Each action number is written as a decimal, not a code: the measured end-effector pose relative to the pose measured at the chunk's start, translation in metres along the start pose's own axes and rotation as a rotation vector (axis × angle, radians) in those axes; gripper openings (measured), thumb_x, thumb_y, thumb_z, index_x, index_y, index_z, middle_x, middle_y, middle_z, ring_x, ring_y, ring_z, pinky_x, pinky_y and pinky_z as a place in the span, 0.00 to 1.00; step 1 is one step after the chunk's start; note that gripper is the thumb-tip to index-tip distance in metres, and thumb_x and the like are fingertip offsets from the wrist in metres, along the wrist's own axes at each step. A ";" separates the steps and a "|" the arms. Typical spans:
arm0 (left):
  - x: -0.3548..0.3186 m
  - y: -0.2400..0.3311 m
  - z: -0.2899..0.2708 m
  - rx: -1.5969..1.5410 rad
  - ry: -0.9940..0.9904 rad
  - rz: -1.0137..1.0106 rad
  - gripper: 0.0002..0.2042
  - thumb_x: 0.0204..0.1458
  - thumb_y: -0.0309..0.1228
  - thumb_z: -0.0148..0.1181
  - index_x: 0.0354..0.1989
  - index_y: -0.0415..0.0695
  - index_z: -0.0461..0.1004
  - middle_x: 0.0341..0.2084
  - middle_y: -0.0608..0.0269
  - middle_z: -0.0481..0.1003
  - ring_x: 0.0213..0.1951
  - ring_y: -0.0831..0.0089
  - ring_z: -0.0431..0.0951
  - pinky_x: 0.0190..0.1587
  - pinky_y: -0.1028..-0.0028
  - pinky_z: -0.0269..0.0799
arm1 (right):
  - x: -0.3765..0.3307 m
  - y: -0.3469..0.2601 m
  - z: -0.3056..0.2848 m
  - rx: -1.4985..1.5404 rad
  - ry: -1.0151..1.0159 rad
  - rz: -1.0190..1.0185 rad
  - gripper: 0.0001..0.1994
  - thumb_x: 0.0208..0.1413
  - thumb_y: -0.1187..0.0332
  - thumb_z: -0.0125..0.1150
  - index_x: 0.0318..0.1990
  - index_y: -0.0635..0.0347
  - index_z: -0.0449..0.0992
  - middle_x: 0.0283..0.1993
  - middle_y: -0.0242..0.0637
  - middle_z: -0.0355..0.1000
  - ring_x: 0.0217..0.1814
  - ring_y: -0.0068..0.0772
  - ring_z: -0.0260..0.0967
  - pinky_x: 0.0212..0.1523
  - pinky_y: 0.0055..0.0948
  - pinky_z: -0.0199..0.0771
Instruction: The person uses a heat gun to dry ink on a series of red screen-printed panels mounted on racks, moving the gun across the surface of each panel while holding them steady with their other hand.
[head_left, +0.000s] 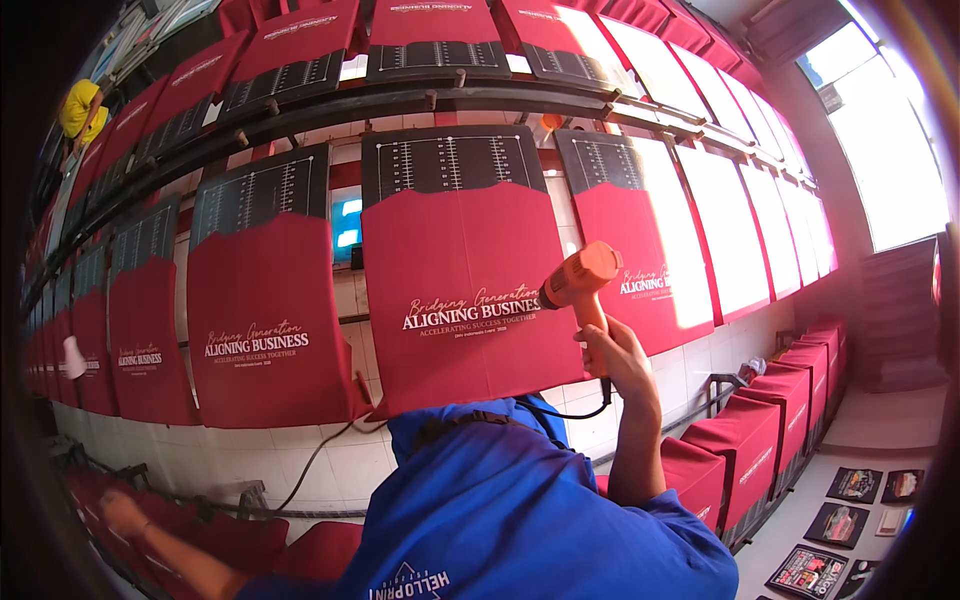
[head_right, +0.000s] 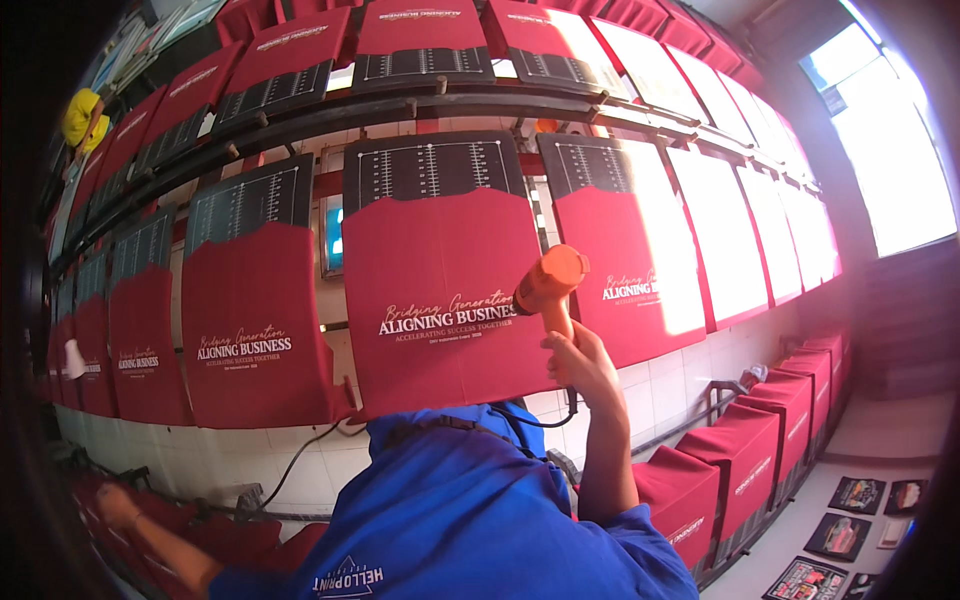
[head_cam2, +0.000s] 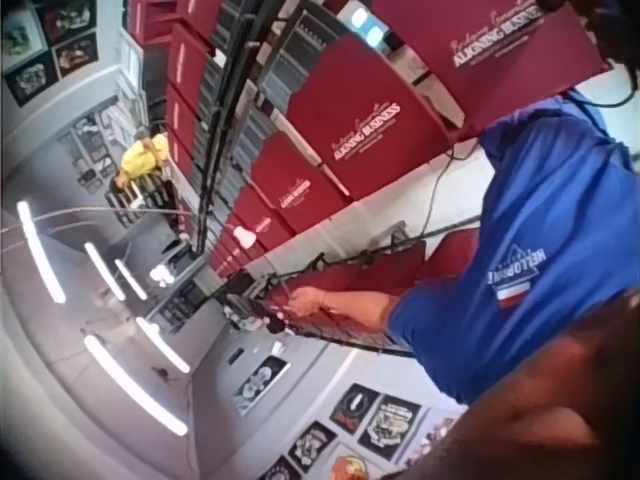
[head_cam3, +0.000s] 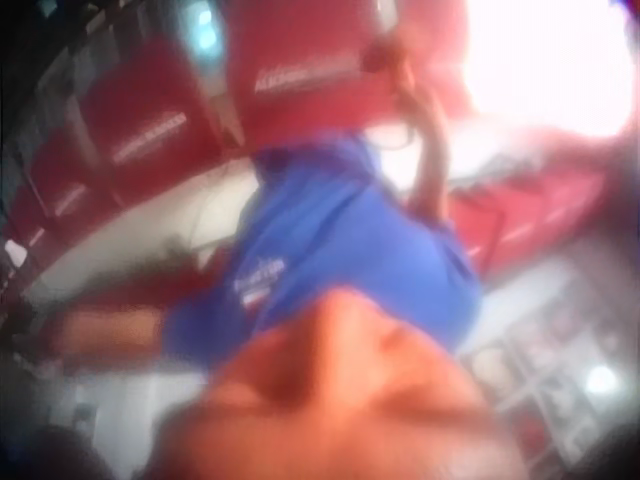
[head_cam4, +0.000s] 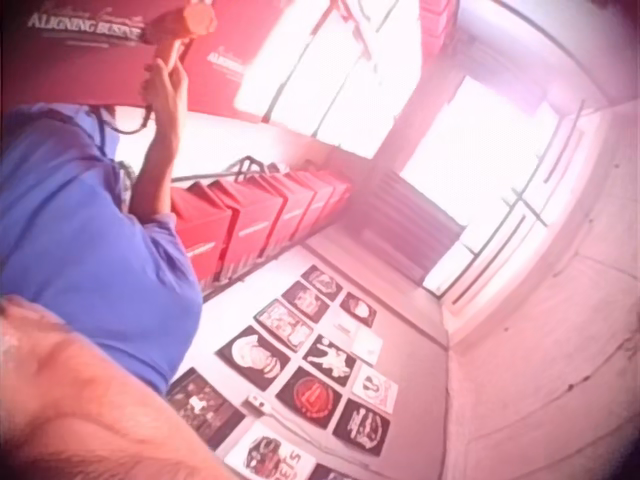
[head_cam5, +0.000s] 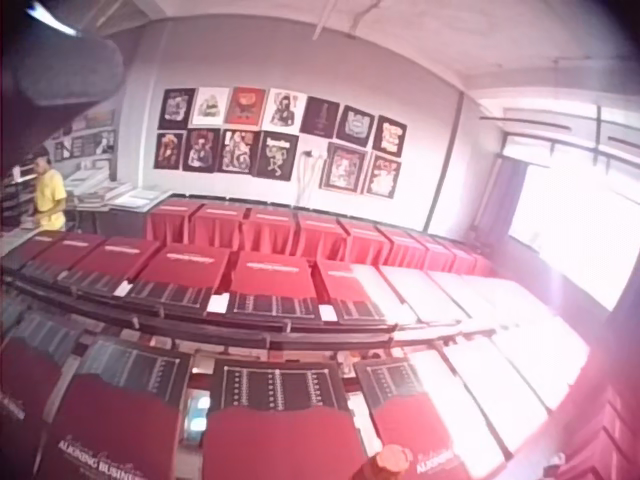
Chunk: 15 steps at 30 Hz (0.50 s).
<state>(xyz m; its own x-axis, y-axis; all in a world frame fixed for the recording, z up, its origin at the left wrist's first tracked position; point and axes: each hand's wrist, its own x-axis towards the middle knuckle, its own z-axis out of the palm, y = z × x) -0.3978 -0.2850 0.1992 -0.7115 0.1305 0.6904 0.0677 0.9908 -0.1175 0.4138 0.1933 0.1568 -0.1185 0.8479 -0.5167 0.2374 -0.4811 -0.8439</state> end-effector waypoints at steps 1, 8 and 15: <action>-0.025 0.018 0.045 -0.073 -0.121 -0.013 0.21 0.52 0.40 0.54 0.48 0.37 0.76 0.46 0.37 0.77 0.45 0.40 0.78 0.48 0.43 0.71 | 0.002 0.006 -0.005 -0.018 -0.007 0.013 0.17 0.64 0.61 0.56 0.52 0.67 0.70 0.37 0.32 0.73 0.27 0.16 0.67 0.25 0.17 0.70; -0.243 0.167 0.138 -0.477 -0.749 -0.403 0.31 0.61 0.51 0.44 0.54 0.30 0.72 0.51 0.39 0.75 0.53 0.44 0.75 0.55 0.50 0.67 | 0.002 0.001 -0.010 -0.040 -0.016 -0.015 0.18 0.64 0.61 0.56 0.52 0.69 0.69 0.38 0.34 0.73 0.27 0.16 0.67 0.24 0.18 0.71; -0.318 0.308 0.017 -0.440 -0.607 -0.609 0.27 0.59 0.43 0.53 0.60 0.36 0.66 0.55 0.41 0.70 0.56 0.40 0.71 0.60 0.46 0.63 | -0.003 -0.001 -0.013 -0.016 -0.045 -0.013 0.17 0.64 0.62 0.55 0.51 0.68 0.70 0.39 0.35 0.73 0.26 0.16 0.67 0.25 0.19 0.71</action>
<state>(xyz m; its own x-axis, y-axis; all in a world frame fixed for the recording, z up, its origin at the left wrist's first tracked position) -0.1624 -0.0220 -0.0688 -0.9434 -0.3289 0.0432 -0.2641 0.8234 0.5022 0.4262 0.1943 0.1611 -0.1648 0.8431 -0.5119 0.2511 -0.4660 -0.8484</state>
